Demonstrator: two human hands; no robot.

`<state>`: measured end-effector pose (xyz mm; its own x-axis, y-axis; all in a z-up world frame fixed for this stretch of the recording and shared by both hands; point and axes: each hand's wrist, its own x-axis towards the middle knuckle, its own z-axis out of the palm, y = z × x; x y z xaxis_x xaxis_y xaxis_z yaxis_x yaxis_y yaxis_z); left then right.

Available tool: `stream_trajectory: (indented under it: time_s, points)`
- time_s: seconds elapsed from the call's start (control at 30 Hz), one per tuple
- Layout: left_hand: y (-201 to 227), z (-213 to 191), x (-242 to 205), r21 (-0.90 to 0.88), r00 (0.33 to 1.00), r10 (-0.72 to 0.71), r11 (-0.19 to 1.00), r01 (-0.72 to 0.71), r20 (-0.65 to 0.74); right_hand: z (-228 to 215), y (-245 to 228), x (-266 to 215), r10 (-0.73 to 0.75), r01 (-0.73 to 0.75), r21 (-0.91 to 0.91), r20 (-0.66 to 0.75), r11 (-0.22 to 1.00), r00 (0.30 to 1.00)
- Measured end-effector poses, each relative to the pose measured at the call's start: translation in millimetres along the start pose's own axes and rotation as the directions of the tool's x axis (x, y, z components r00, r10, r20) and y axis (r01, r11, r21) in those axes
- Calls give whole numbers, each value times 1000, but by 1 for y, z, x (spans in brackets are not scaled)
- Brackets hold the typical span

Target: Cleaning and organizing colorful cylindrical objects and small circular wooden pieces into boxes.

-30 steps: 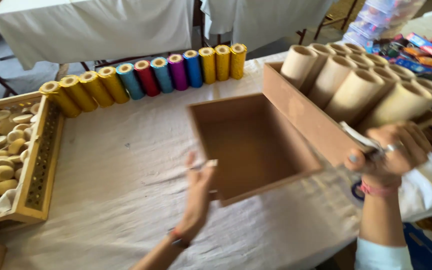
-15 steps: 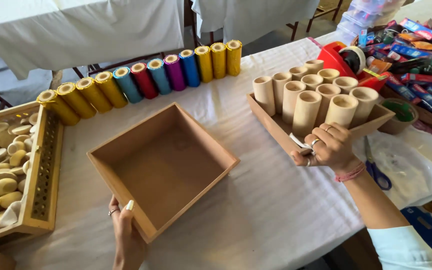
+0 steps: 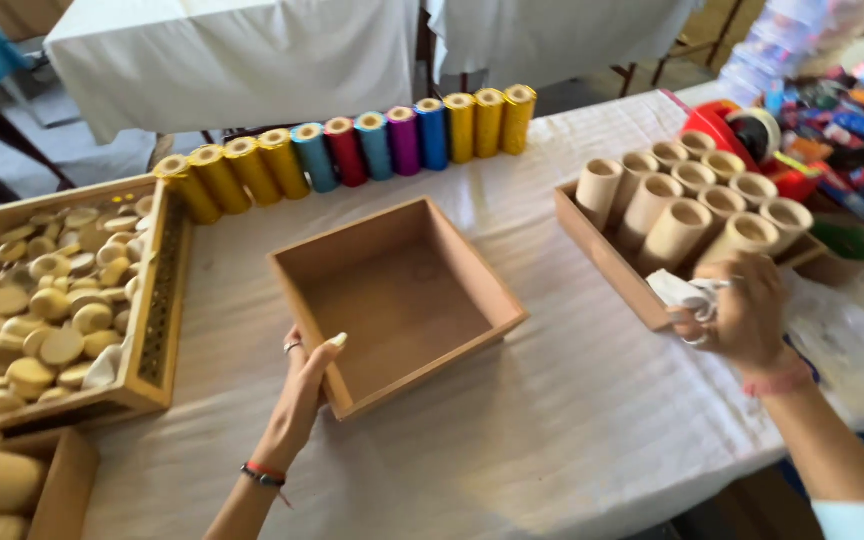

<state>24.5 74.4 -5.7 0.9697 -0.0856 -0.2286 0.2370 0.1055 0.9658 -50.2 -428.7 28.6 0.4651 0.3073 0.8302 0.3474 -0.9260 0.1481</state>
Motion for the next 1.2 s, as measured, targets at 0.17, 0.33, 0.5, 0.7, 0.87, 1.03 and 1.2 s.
stream_trajectory:
  time_s: [0.17, 0.33, 0.5, 0.7, 0.87, 1.03, 1.2]
  points:
    - [-29, -8, 7, -46, 963, 257, 966, -254, 80, 21, -78, 66, 300, -300, 352, 57, 887, 952]
    - [-28, 6, -14, -97, 857, 501, 865, -492, 118, 81, -191, 127, 178, -274, 630, 213, 727, 961]
    - [-23, 9, -27, -152, 764, 629, 777, -611, 145, 140, -245, 106, -474, 151, 597, 431, 788, 768]
    - [-23, 5, -32, 49, 696, 690, 702, -710, 198, 121, -225, 161, -286, 105, 348, 522, 932, 804]
    - [-21, 5, -32, 80, 682, 691, 686, -723, 239, 149, -191, 158, -135, 73, 228, 268, 971, 954]
    - [-28, 3, -32, 162, 666, 688, 650, -742, 288, 159, -249, 161, -112, 53, 420, 117, 906, 987]
    - [-29, 4, -31, 201, 631, 743, 599, -775, 223, 149, -231, 185, -529, 536, 129, -86, 834, 844]
